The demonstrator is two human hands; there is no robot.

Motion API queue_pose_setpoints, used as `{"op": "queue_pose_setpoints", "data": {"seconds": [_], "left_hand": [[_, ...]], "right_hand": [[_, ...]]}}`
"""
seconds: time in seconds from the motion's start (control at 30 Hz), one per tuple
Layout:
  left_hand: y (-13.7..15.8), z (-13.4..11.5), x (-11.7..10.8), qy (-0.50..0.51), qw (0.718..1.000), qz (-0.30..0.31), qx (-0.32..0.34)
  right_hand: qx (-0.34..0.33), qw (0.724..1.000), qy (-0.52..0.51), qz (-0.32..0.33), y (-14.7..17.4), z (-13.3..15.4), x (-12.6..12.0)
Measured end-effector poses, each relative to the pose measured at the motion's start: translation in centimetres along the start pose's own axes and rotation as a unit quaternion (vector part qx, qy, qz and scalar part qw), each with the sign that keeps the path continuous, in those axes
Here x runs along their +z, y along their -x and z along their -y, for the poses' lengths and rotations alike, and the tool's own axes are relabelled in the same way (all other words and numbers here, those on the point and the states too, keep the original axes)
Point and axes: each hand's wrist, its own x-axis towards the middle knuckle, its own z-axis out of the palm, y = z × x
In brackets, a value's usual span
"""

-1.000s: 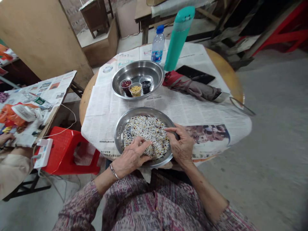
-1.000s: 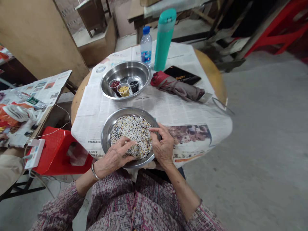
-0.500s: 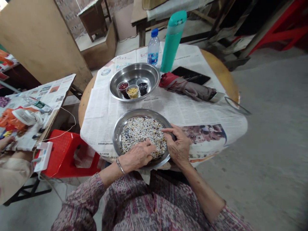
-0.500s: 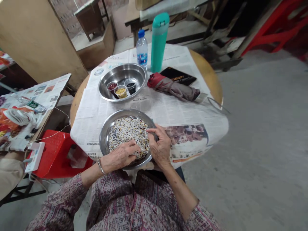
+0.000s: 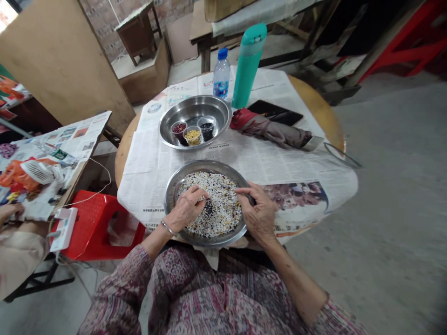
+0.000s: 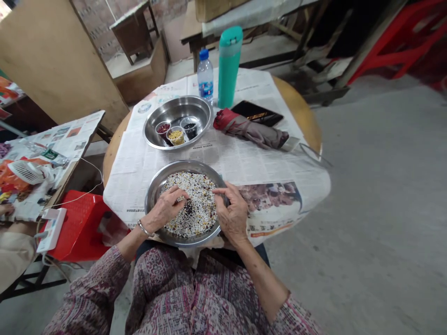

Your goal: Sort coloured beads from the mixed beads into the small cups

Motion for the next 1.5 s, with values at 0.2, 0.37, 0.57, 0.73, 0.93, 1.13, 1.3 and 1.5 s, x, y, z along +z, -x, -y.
{"op": "queue_pose_setpoints", "data": {"seconds": [0.2, 0.37, 0.57, 0.73, 0.93, 1.13, 1.3, 1.5], "left_hand": [[0.3, 0.3, 0.4, 0.007, 1.000, -0.019, 0.015], [0.4, 0.4, 0.4, 0.009, 0.999, -0.029, 0.015], [0.7, 0.1, 0.3, 0.016, 0.999, -0.026, 0.030], [0.7, -0.2, -0.2, 0.004, 1.000, -0.018, 0.019], [1.2, -0.9, -1.3, -0.023, 1.000, -0.014, 0.006], [3.2, -1.9, -2.1, -0.103, 0.992, 0.072, -0.022], [4.0, -2.5, -2.1, -0.121, 0.985, 0.108, -0.060], [3.8, -2.9, -1.3, -0.063, 0.991, 0.107, -0.048]], "right_hand": [[-0.006, 1.000, -0.002, -0.007, 0.1, -0.5, 0.1], [-0.009, 1.000, -0.003, -0.004, 0.1, -0.5, 0.1], [-0.011, 1.000, -0.008, -0.001, 0.0, -0.4, 0.1], [-0.007, 1.000, -0.008, -0.004, 0.0, -0.4, 0.1], [0.000, 1.000, -0.009, 0.000, 0.1, -0.5, 0.1], [0.004, 1.000, -0.012, 0.003, 0.1, -0.4, 0.0], [0.003, 1.000, -0.019, 0.002, 0.0, -0.2, 0.0], [-0.002, 1.000, -0.019, 0.001, 0.0, -0.1, 0.0]]}}
